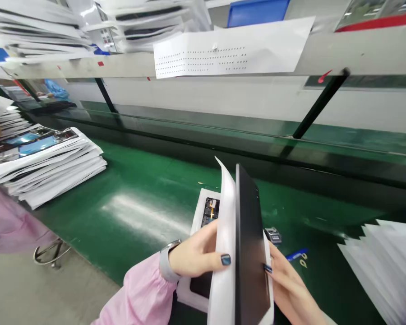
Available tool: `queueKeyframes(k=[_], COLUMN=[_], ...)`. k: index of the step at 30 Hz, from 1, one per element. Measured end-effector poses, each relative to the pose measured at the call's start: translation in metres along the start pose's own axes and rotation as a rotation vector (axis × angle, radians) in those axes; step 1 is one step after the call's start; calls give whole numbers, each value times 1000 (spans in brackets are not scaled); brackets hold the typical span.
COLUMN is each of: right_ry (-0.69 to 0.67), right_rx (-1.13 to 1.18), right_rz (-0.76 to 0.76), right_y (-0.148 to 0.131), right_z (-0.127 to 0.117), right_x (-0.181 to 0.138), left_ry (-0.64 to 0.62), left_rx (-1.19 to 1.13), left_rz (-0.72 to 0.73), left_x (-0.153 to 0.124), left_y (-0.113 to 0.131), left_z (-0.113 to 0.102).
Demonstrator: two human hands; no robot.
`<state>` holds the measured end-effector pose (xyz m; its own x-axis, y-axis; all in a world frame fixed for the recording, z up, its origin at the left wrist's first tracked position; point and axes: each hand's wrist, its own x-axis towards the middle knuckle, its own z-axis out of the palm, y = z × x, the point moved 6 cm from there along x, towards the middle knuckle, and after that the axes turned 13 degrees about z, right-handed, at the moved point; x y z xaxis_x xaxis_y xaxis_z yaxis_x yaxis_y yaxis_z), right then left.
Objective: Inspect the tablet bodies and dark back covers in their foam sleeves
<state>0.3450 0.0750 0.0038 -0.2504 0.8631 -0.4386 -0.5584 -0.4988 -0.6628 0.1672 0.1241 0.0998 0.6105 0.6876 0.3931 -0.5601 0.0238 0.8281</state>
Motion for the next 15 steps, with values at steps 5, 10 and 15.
queueKeyframes(k=[5,10,15], right_ry=[-69,-27,217], right_rx=[-23,-87,-151], right_rz=[-27,-106,-424], right_y=[-1,-3,-18], right_z=[1,4,-8], right_x=[-3,-3,-18], left_ry=[-99,-143,-8], left_rx=[55,97,275], left_rz=[-40,-8,78], left_x=[-4,-8,-8], left_y=[9,19,25], left_z=[21,22,2])
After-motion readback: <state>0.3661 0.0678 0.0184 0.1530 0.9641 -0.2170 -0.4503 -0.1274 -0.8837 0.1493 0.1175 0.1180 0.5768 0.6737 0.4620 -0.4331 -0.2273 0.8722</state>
